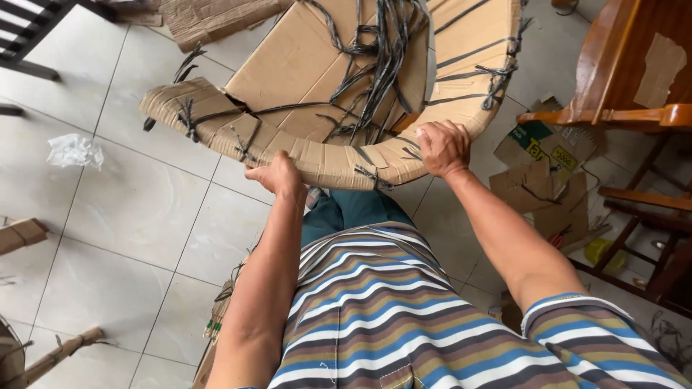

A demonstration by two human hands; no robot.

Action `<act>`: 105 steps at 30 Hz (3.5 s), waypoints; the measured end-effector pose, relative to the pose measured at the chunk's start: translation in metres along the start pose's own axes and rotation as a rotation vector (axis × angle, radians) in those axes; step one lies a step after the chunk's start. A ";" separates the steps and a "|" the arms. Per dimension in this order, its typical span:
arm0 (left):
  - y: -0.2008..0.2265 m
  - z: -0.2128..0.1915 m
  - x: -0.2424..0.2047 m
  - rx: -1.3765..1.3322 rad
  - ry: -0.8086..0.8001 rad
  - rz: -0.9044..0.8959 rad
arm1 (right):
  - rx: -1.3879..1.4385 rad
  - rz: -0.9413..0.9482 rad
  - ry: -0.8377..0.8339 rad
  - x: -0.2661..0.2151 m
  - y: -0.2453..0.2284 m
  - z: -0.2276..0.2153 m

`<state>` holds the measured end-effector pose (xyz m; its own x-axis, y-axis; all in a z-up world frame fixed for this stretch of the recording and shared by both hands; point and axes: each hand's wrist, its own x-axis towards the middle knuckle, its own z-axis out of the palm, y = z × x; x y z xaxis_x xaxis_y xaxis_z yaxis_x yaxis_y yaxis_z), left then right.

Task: Wrapping a wooden chair frame with black plastic or rubber strips to create a base for upholstery.

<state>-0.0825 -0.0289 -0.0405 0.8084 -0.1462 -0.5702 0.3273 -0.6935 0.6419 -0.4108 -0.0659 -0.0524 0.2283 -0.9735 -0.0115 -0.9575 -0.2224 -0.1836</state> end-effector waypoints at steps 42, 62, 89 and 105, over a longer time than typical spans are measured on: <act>-0.028 0.042 0.032 0.286 0.604 0.119 | 0.702 1.188 -0.477 0.291 0.139 0.262; -0.024 0.038 0.028 0.315 0.631 0.042 | 1.081 0.888 -0.252 0.281 0.085 0.196; 0.013 -0.022 -0.099 0.003 0.255 0.552 | 2.156 0.405 -0.595 0.145 -0.067 -0.140; 0.010 -0.023 -0.002 -0.923 -0.771 -0.143 | 1.547 0.446 -0.692 0.062 -0.045 -0.094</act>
<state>-0.0702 -0.0194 -0.0213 0.3354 -0.7093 -0.6200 0.8698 -0.0197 0.4930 -0.3705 -0.1211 0.0474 0.4379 -0.6496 -0.6215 -0.0224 0.6832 -0.7299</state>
